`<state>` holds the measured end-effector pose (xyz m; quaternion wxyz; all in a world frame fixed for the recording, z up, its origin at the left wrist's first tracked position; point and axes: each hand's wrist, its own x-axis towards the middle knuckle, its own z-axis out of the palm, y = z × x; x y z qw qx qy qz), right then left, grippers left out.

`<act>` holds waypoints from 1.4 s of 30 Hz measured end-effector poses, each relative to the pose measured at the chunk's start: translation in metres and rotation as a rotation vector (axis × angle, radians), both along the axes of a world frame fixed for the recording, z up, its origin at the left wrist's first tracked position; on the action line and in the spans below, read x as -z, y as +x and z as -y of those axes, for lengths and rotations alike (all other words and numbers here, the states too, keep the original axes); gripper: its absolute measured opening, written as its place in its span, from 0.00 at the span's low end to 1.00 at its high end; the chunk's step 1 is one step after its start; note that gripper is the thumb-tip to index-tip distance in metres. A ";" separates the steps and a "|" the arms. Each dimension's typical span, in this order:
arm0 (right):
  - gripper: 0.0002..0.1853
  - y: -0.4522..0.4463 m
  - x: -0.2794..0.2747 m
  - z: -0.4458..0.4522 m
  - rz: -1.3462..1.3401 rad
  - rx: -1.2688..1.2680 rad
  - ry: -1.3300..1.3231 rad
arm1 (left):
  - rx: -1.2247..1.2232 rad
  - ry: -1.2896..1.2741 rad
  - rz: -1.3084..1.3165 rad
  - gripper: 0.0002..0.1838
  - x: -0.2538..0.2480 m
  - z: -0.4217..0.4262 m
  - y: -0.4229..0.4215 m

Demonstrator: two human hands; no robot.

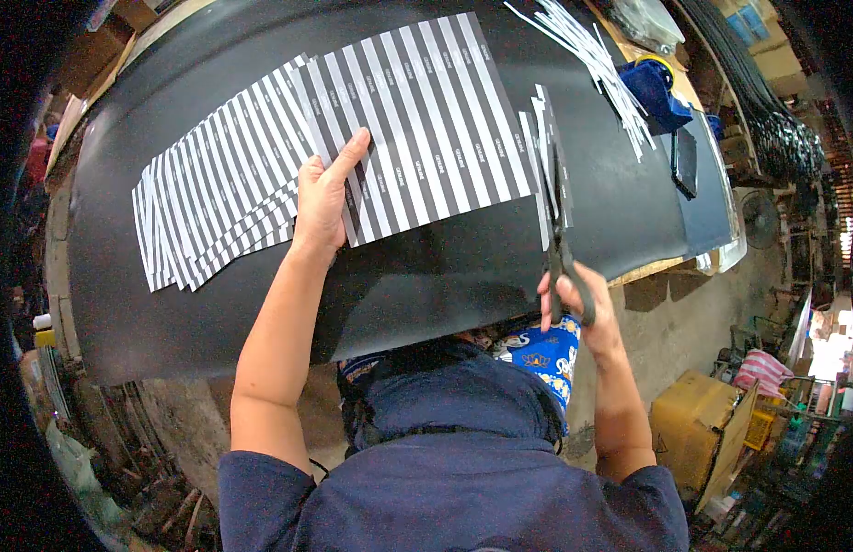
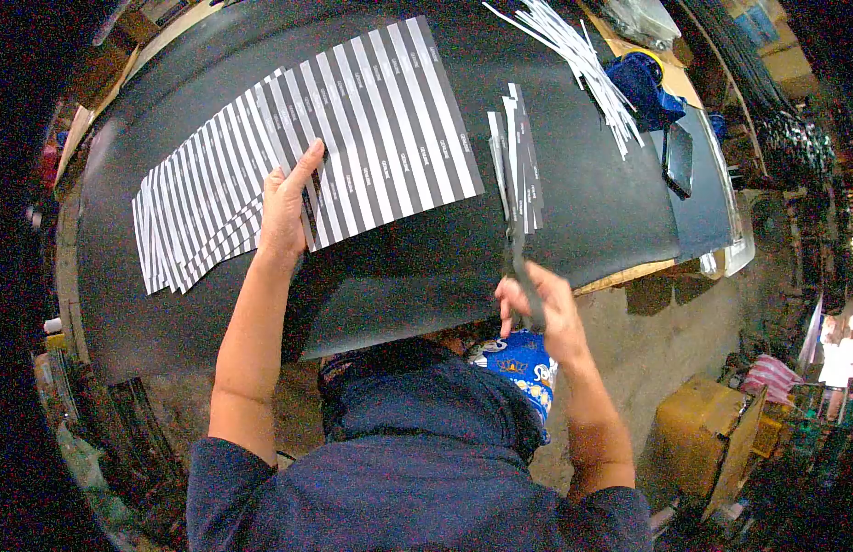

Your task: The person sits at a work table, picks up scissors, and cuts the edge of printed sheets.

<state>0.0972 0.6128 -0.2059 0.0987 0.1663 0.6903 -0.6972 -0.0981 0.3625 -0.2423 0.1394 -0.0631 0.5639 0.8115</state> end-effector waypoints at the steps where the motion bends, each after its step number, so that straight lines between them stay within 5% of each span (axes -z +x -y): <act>1: 0.17 0.005 -0.001 0.007 0.024 -0.007 -0.026 | 0.005 0.026 -0.013 0.13 0.000 -0.001 0.000; 30: 0.14 0.007 0.003 0.025 -0.026 -0.030 -0.015 | 0.041 0.028 -0.082 0.12 -0.005 -0.008 0.012; 32: 0.22 0.006 0.002 0.027 0.003 -0.024 0.036 | 0.044 0.024 -0.072 0.12 -0.001 -0.007 0.011; 42: 0.21 0.005 0.002 0.026 0.026 -0.026 0.034 | 0.046 0.033 -0.095 0.13 -0.001 -0.008 0.011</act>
